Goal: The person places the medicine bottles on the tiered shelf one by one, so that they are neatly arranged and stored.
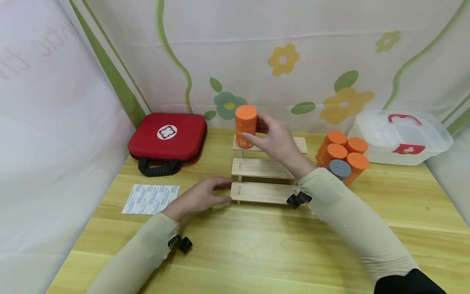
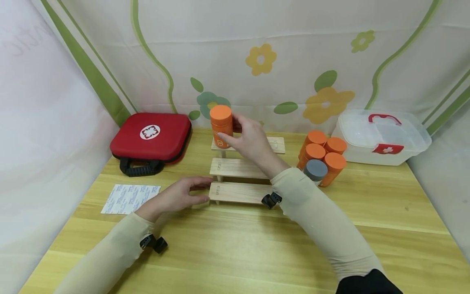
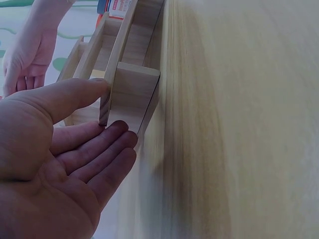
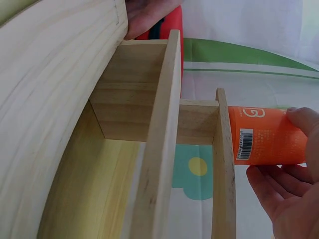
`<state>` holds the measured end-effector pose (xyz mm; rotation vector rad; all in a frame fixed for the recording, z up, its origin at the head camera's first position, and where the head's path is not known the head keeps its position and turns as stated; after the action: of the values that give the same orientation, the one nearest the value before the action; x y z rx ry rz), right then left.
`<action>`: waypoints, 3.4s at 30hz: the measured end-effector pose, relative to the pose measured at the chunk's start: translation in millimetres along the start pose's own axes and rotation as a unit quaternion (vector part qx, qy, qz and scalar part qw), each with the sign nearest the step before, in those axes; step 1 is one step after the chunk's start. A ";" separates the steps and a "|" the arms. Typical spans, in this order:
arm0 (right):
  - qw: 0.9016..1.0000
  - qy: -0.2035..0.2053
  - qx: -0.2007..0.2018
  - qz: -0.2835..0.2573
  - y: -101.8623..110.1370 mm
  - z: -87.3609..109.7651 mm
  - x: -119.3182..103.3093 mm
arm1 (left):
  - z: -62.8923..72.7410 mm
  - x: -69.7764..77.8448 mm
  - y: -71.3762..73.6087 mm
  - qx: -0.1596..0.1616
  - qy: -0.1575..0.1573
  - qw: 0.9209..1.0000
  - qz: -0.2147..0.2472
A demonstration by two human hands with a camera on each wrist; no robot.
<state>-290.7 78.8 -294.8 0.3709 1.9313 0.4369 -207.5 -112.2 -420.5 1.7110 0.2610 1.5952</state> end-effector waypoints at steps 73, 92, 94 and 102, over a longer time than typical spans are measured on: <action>0.983 -0.008 0.159 0.091 187.8 150.9 55.8 | 0.9 0.9 -1.6 0.006 0.001 1.000 -0.017; 0.976 -0.067 0.149 0.142 195.8 177.2 94.3 | 1.3 0.1 -0.9 0.006 0.018 1.000 -0.022; 0.977 -0.080 0.138 0.138 193.8 178.1 99.2 | 1.3 0.4 -1.0 0.006 0.013 1.000 -0.021; 0.981 -0.107 0.105 0.119 184.9 180.2 112.8 | 1.8 3.2 -1.2 0.007 -0.005 1.000 -0.012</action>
<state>-156.9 316.4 -365.6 0.7616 1.7319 0.3319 -204.8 -110.1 -418.6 1.7208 0.2871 1.5704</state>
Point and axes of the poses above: each hand's wrist, its own z-axis away from the middle knuckle, its own y-axis out of the back of the hand, x = y × z, the point moved 8 cm from there along -z, towards the middle knuckle, and after that the axes turned 11 degrees about x, right-handed, at the moved point
